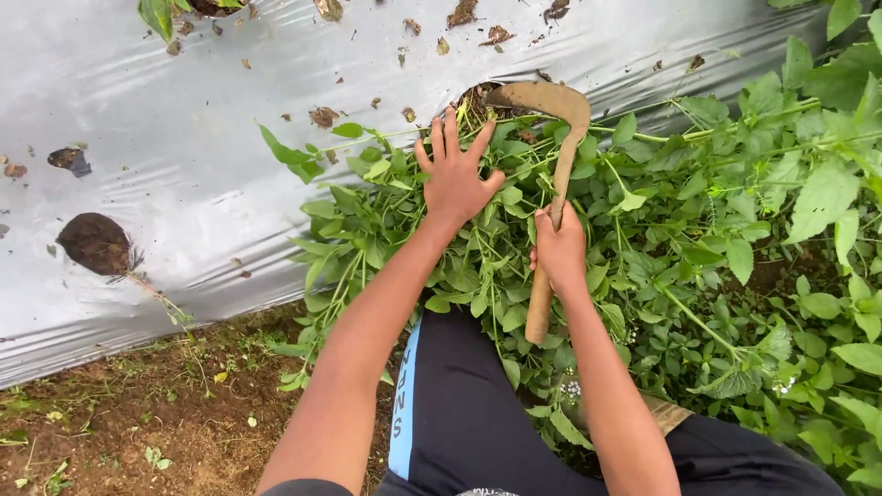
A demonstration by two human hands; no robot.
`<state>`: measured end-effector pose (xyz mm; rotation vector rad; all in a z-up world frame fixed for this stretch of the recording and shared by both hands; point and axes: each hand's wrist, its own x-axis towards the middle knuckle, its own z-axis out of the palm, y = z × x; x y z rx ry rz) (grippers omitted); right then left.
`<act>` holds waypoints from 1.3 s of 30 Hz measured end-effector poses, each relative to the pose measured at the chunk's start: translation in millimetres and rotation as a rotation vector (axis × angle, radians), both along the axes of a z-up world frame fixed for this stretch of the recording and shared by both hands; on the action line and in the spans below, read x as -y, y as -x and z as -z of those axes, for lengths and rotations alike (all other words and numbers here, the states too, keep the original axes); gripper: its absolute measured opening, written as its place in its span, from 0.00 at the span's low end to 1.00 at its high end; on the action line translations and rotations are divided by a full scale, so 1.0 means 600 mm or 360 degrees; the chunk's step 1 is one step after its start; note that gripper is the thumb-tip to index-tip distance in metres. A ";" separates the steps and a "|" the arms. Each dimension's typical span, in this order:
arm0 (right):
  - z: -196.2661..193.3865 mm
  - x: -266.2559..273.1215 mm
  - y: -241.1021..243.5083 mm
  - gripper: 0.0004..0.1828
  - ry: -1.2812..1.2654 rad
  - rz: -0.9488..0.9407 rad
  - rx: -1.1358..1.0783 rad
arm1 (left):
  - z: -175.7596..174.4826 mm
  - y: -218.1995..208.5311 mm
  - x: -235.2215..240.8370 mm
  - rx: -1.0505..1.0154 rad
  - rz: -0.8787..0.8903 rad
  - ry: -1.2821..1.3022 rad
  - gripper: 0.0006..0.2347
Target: Manual weeding of a garden bed using hands and a hand scythe
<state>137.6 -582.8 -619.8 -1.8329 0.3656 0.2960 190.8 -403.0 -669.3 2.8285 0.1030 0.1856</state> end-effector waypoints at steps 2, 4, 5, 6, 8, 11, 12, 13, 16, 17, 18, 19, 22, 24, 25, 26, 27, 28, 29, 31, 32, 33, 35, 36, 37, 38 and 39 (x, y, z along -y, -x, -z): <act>-0.020 0.005 -0.005 0.08 0.0030 -0.0009 0.0037 | 0.026 -0.007 -0.002 0.0127 -0.0004 -0.0032 0.32; -0.037 0.011 -0.009 0.07 0.0233 -0.0095 0.0095 | 0.052 -0.010 -0.011 0.0462 0.0035 -0.0076 0.24; -0.043 0.014 -0.013 0.07 0.0228 -0.0094 0.0095 | 0.057 -0.013 -0.013 0.0462 0.0037 -0.0082 0.24; -0.049 0.020 -0.017 0.06 0.0269 -0.0129 0.0186 | 0.064 -0.014 -0.011 0.0520 0.0029 -0.0088 0.24; -0.061 0.034 -0.024 0.05 0.0311 -0.0171 0.0274 | 0.071 -0.014 -0.010 0.0575 0.0015 -0.0092 0.23; -0.089 0.043 -0.033 0.04 0.0259 -0.0122 0.0540 | 0.073 -0.018 -0.011 0.0606 0.0003 -0.0152 0.24; -0.102 0.041 -0.032 0.04 0.0104 0.0047 0.0731 | 0.080 -0.019 -0.010 0.0646 -0.0003 -0.0150 0.24; -0.115 0.038 -0.032 0.05 -0.0052 0.0218 0.0921 | 0.085 -0.021 -0.010 0.0686 -0.0009 -0.0148 0.24; -0.086 0.002 -0.033 0.06 -0.0432 0.0661 0.1166 | 0.077 -0.020 -0.007 0.0741 -0.0023 -0.0156 0.23; -0.045 0.001 -0.029 0.06 -0.0432 0.0661 0.1167 | 0.077 -0.024 -0.007 0.0743 -0.0023 -0.0157 0.23; -0.003 0.001 -0.020 0.05 -0.0349 0.0467 0.0871 | 0.079 -0.023 -0.006 0.0768 -0.0018 -0.0143 0.22; 0.039 0.001 -0.011 0.04 -0.0266 0.0273 0.0574 | 0.081 -0.021 -0.005 0.0794 -0.0013 -0.0129 0.22; 0.047 0.053 -0.020 0.07 0.0408 -0.0276 0.0220 | 0.085 -0.026 -0.002 0.0836 -0.0019 -0.0098 0.20; 0.003 0.044 -0.017 0.07 0.0388 -0.0201 0.0287 | 0.079 -0.025 -0.001 0.0843 -0.0023 -0.0105 0.19; -0.018 0.039 -0.016 0.06 0.0365 -0.0135 0.0353 | 0.077 -0.024 -0.002 0.0847 -0.0035 -0.0116 0.18; -0.034 0.043 -0.019 0.06 0.0369 -0.0138 0.0346 | 0.080 -0.023 -0.003 0.0840 -0.0037 -0.0113 0.18; -0.050 0.046 -0.023 0.04 0.0202 0.0019 0.0541 | 0.084 -0.022 -0.003 0.0827 -0.0035 -0.0106 0.19; -0.069 0.050 -0.030 0.07 0.0035 0.0176 0.0745 | 0.085 -0.027 -0.003 0.0825 -0.0033 -0.0098 0.20; -0.080 0.045 -0.030 0.07 0.0039 0.0174 0.0749 | 0.082 -0.024 -0.002 0.0830 -0.0035 -0.0093 0.20; -0.100 0.031 -0.035 0.06 -0.0283 0.0427 0.1204 | 0.074 -0.023 -0.005 0.0826 -0.0033 -0.0137 0.20; -0.060 0.027 -0.036 0.06 -0.0285 0.0427 0.1200 | 0.075 -0.024 -0.005 0.0822 -0.0034 -0.0140 0.20; -0.019 0.024 -0.037 0.08 -0.0352 0.0384 0.1003 | 0.077 -0.026 -0.006 0.0824 -0.0033 -0.0136 0.20; 0.013 0.023 -0.026 0.10 -0.0415 0.0344 0.0791 | 0.081 -0.019 -0.005 0.0810 -0.0029 -0.0132 0.20; 0.003 0.026 -0.021 0.08 -0.0064 0.0019 0.0493 | 0.081 -0.020 -0.004 0.0808 -0.0028 -0.0135 0.19; -0.007 0.028 -0.016 0.07 0.0283 -0.0305 0.0188 | 0.081 -0.022 -0.004 0.0807 -0.0027 -0.0138 0.18; -0.024 0.027 -0.023 0.07 0.0277 -0.0307 0.0196 | 0.078 -0.026 -0.005 0.0814 -0.0028 -0.0146 0.18; -0.042 0.026 -0.030 0.08 0.0252 -0.0283 0.0272 | 0.076 -0.030 -0.007 0.0822 -0.0028 -0.0140 0.18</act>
